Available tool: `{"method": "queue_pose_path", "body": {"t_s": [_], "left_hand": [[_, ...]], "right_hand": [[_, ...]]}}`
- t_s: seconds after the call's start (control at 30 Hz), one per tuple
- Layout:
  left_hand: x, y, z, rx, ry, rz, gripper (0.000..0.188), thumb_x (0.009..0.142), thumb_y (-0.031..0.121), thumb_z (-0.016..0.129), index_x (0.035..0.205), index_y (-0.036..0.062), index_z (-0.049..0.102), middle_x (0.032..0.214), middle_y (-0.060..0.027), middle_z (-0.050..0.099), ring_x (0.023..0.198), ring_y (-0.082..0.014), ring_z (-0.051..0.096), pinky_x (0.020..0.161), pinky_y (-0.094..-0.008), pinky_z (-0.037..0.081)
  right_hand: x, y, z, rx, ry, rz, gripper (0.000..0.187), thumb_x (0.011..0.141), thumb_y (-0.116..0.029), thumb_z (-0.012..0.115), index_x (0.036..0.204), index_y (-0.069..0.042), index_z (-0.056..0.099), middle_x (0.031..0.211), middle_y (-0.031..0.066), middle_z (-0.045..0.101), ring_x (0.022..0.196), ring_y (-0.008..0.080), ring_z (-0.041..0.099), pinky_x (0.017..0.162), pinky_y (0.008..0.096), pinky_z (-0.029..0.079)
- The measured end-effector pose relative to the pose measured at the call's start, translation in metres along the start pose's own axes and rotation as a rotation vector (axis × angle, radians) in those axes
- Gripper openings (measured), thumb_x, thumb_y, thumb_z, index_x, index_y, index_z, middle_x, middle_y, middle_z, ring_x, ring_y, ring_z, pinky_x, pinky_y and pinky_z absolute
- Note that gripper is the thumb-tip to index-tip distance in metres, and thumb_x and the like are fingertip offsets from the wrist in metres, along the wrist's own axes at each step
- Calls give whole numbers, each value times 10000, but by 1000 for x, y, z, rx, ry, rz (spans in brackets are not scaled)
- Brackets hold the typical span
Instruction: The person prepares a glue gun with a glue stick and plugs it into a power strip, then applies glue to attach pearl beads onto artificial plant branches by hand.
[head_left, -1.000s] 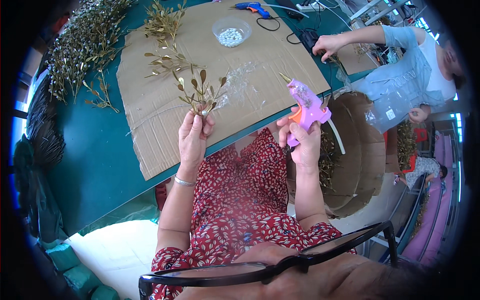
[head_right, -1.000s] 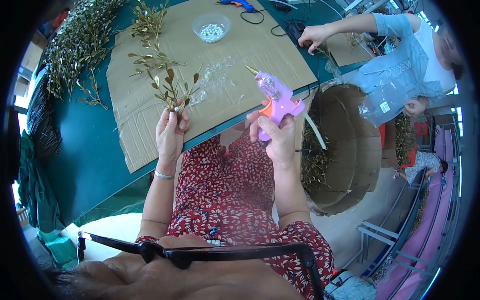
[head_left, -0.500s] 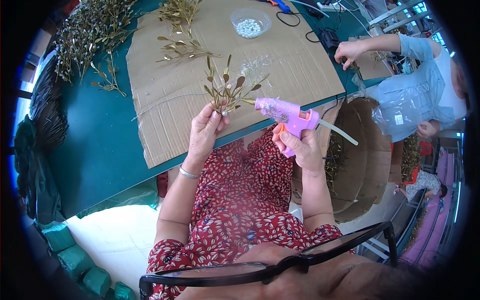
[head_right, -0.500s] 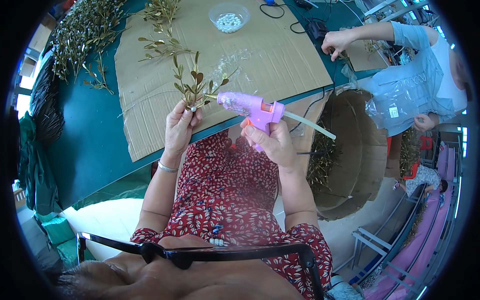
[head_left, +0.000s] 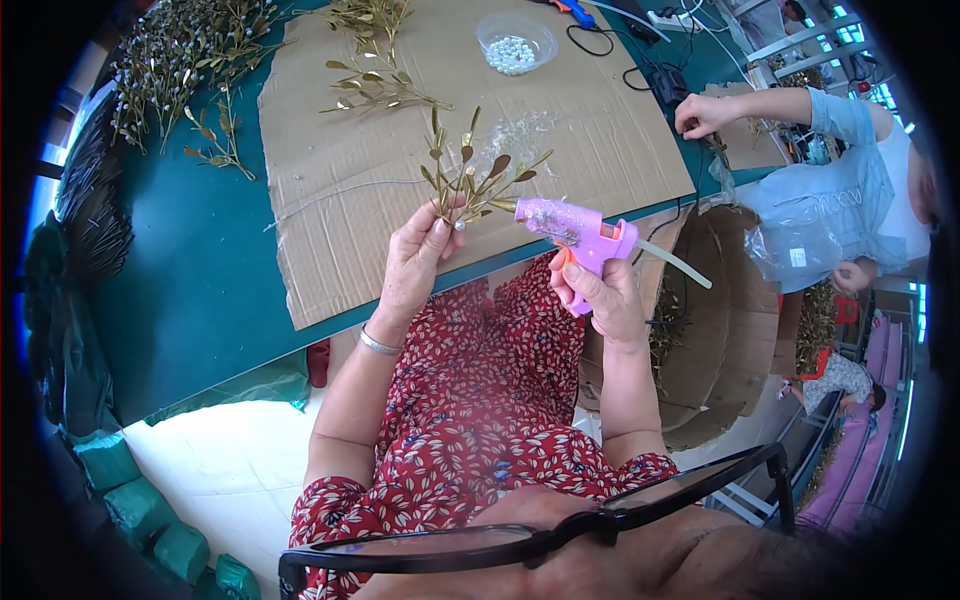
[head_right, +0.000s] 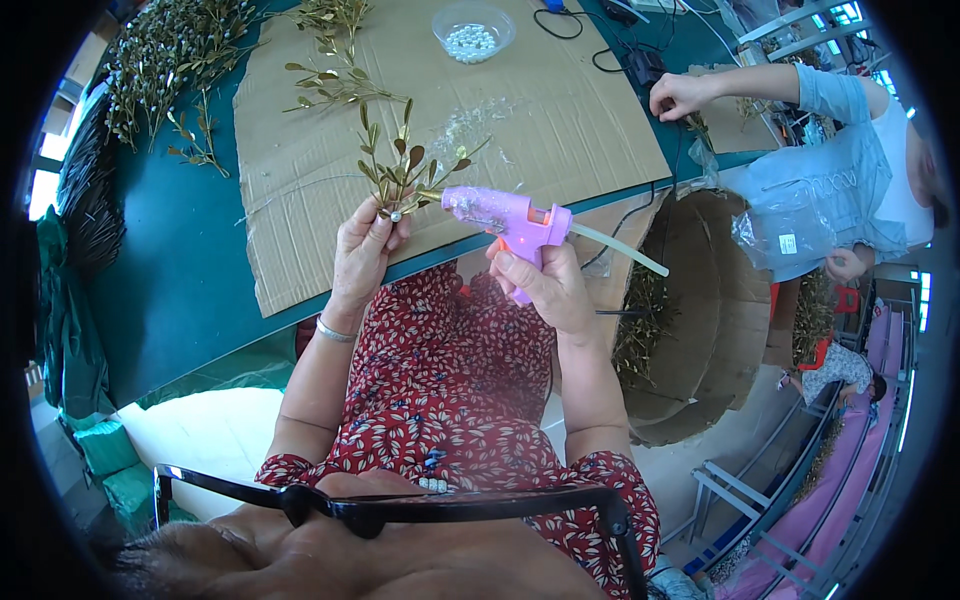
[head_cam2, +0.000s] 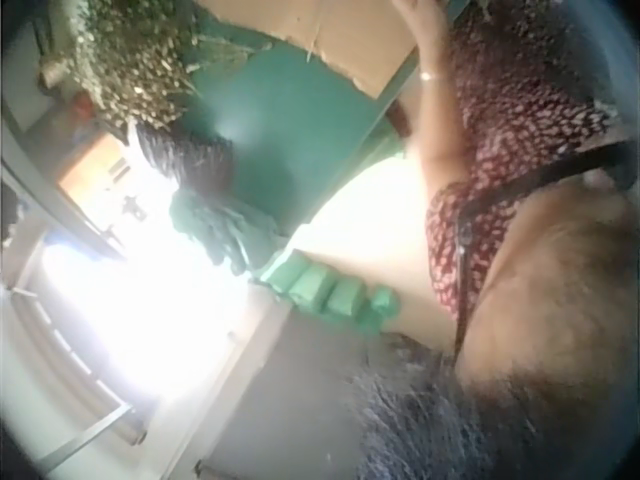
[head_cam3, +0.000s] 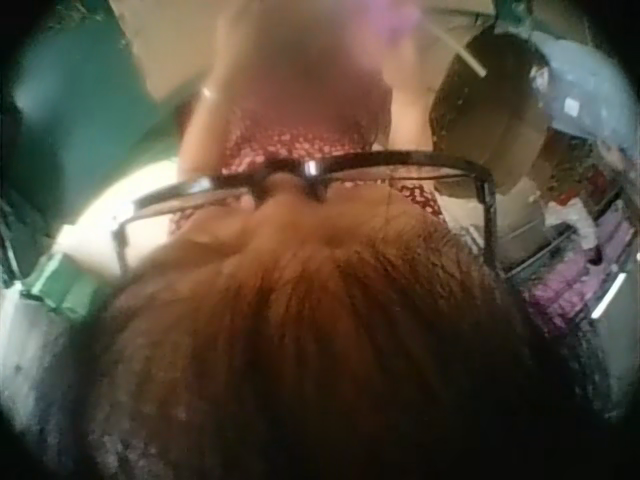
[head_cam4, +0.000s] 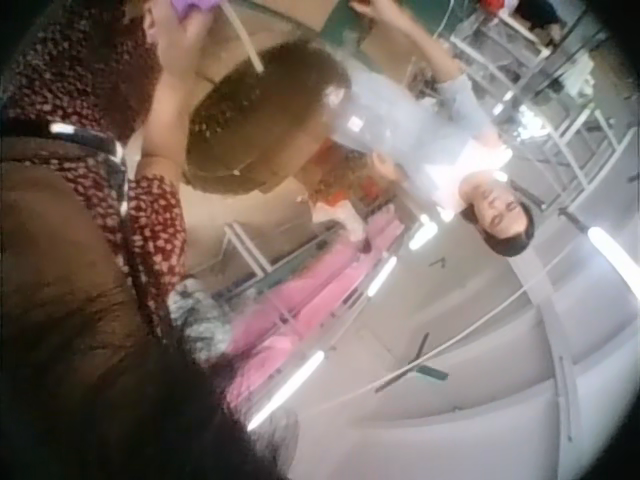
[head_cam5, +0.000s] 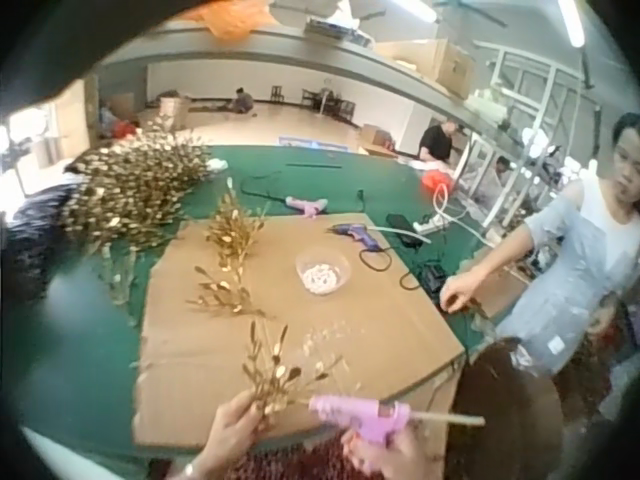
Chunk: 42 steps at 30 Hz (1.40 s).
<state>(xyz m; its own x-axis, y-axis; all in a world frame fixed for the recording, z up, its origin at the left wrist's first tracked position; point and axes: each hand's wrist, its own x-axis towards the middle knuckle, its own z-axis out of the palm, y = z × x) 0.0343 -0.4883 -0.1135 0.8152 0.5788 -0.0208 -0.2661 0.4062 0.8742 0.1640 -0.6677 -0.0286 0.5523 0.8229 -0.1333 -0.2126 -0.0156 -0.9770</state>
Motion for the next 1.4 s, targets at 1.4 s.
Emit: {"method": "queue_pose_path", "body": {"t_s": [1.4], "left_hand": [[1,-3,-2,75,38,15,291,978,140,435,1222,28,549,775,46,518,660,-24,381,610,-158,340]], "right_hand": [[8,5,-13,-33,-69,-3,289,867,-130,619,1105,10,531,851,63,608,650,92,555,541,205,450]]}}
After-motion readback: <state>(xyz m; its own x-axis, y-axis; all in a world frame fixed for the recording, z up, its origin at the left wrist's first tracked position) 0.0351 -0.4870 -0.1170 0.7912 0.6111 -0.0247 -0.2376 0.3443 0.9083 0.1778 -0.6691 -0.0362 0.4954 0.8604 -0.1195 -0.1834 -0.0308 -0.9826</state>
